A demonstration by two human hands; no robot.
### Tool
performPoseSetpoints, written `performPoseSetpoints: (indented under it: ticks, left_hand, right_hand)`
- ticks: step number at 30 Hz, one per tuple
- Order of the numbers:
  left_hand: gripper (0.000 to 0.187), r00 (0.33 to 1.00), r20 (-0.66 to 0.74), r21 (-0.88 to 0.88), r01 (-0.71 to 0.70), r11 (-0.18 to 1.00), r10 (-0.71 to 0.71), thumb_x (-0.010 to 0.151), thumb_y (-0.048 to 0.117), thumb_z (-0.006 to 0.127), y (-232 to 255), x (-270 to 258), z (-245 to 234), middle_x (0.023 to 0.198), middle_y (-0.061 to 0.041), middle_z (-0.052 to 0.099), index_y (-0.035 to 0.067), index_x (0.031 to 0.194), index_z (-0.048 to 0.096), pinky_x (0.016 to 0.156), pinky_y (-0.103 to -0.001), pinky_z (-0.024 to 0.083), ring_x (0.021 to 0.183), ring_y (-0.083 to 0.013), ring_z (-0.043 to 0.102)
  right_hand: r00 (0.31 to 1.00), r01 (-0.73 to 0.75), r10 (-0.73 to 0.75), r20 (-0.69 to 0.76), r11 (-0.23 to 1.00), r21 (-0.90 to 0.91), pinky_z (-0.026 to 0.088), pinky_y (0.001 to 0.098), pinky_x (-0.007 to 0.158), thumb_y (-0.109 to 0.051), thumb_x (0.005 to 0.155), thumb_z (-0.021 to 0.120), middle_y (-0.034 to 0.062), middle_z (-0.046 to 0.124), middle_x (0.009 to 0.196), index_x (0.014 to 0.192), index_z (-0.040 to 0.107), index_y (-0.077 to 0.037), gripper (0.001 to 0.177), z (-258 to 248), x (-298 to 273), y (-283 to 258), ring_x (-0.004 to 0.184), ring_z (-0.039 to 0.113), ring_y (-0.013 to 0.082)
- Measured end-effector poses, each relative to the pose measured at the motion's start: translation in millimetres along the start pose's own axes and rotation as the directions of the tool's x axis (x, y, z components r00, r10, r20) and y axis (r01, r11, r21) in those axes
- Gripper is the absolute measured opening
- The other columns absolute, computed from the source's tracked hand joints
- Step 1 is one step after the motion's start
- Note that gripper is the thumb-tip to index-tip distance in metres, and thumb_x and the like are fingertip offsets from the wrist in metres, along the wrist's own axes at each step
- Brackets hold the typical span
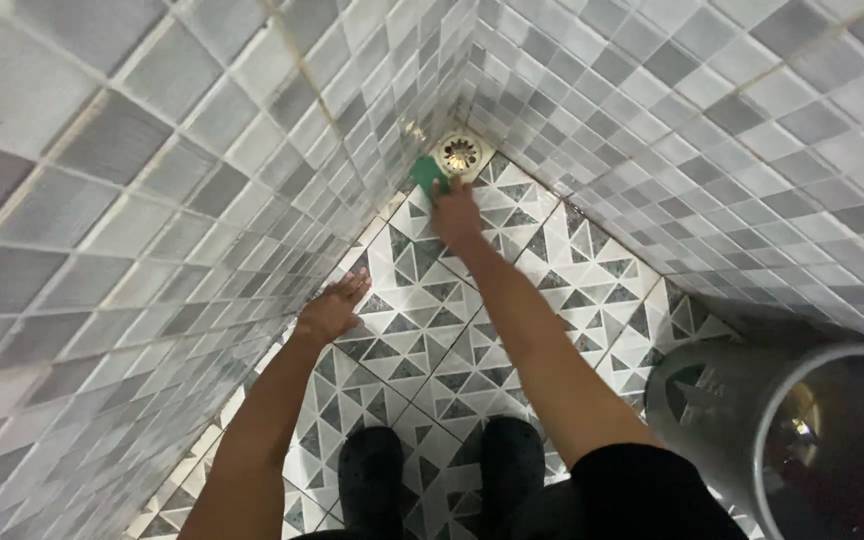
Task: The person scrubs the tiled walls and floor of a shower stall using a green sponge. They then use a handheld showerhead to rinse the surfaces and the sponge.
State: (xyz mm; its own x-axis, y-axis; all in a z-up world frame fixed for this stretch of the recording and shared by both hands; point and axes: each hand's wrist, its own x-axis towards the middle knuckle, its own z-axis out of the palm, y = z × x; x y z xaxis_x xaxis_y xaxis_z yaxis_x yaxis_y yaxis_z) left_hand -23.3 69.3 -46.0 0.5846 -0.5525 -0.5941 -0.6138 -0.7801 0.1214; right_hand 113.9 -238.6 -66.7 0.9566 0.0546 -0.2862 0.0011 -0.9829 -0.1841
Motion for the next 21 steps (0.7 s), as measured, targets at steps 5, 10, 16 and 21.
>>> performPoseSetpoints:
  ticks: [5, 10, 16, 21]
  left_hand:
    - [0.083, 0.992, -0.119, 0.155, 0.069, 0.986, -0.051, 0.103, 0.048, 0.054, 19, -13, 16, 0.170, -0.017, 0.013, 0.013, 0.165, 0.011, 0.128, -0.043, 0.024, 0.156, -0.0331, 0.019]
    - [0.086, 0.984, -0.110, -0.024, 0.141, 0.990, -0.142, 0.103, 0.046, 0.053, 6, -3, 37, 0.170, -0.022, 0.011, 0.005, 0.165, 0.010, 0.129, -0.043, 0.021, 0.157, -0.0356, 0.016]
    - [0.088, 0.974, -0.052, -0.084, 0.214, 0.973, -0.219, 0.102, 0.044, 0.059, 18, 0, 26, 0.171, -0.020, 0.009, 0.006, 0.165, 0.010, 0.127, -0.042, 0.027, 0.158, -0.0348, 0.017]
    - [0.089, 0.972, -0.020, -0.079, 0.231, 0.970, -0.233, 0.100, 0.042, 0.060, 19, 0, 25, 0.172, -0.020, 0.009, 0.007, 0.165, 0.010, 0.126, -0.043, 0.030, 0.157, -0.0350, 0.018]
  right_hand:
    - [0.903, 0.390, -0.419, -0.099, 0.893, -0.224, 0.040, 0.0540, 0.107, -0.034, 0.098, 0.059, 0.0169, 0.052, 0.133, 0.139, 0.061, -0.022, 0.043, -8, -63, -26, 0.128, 0.048, 0.0378]
    - [0.909, 0.416, -0.415, 0.036, 0.902, -0.113, 0.054, 0.0531, 0.094, -0.037, 0.096, 0.059, 0.0109, 0.046, 0.139, 0.139, 0.059, -0.032, 0.043, -3, -80, -6, 0.128, 0.048, 0.0347]
    - [0.927, 0.155, -0.186, -0.324, 0.980, -0.122, 0.056, 0.0441, 0.099, -0.037, 0.091, 0.069, 0.0143, 0.049, 0.129, 0.127, 0.068, -0.026, 0.038, 11, -22, 56, 0.123, 0.055, 0.0376]
    - [0.998, -0.059, 0.057, 0.021, 0.990, 0.131, 0.054, 0.0497, 0.101, -0.034, 0.099, 0.061, 0.0103, 0.044, 0.138, 0.131, 0.065, -0.025, 0.034, -3, -43, -21, 0.135, 0.044, 0.0338]
